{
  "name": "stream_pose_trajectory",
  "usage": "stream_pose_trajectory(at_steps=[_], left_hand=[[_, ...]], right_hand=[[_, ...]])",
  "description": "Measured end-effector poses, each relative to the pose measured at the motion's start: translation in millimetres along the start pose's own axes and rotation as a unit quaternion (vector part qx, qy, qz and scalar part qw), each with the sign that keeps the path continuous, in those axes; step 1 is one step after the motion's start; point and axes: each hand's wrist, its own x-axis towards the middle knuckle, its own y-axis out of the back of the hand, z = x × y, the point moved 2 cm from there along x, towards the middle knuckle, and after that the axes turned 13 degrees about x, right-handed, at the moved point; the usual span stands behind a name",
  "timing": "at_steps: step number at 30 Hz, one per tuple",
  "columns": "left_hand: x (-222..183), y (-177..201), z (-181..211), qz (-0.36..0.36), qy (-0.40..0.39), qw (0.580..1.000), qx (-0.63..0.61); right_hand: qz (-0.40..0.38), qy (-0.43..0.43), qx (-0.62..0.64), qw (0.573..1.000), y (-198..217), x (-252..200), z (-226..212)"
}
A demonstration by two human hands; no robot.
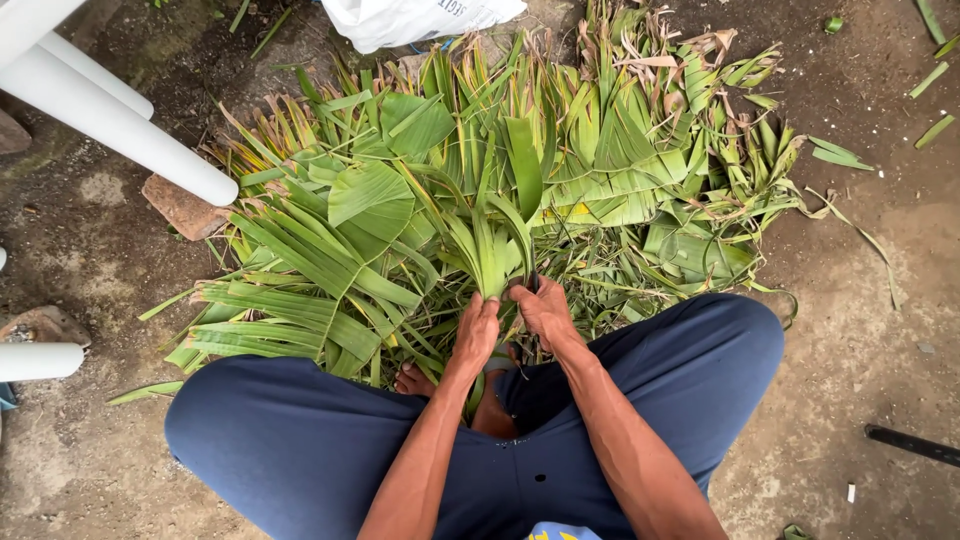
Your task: Trimming and cutting banana leaves into uniform rectangular pieces using a knife and placing them in a tray.
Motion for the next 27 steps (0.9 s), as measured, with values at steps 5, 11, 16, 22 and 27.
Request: stream_pose_trajectory(at_steps=[5, 11, 16, 22, 27], left_hand=[[-18.5, 12.3, 30.3, -0.013, 0.088, 0.981, -0.173], [-18.3, 10.9, 27.4, -0.052, -0.027, 0.990, -0.129], [13.2, -6.2, -15.6, -0.062, -0.060, 0.995, -0.040], [-39.8, 26.2, 43.1, -0.062, -0.061, 0.992, 0.093], [-8.2, 16.3, 20.4, -0.023, -0.042, 0.995, 0.085]], right_hand=[[-0.037, 0.008, 0.044, 0.998, -0.9, 0.4, -5.8], [-0.064, 0.068, -0.022, 0.995, -2.3, 7.6, 5.7], [-0.060, 0.064, -0.098, 0.991, -2.7, 5.2, 3.9], [-0.046, 0.012, -0.141, 0.989, 3.1, 28.8, 26.3], [-0.015, -0.036, -0.030, 0.999, -16.3, -14.0, -26.4]])
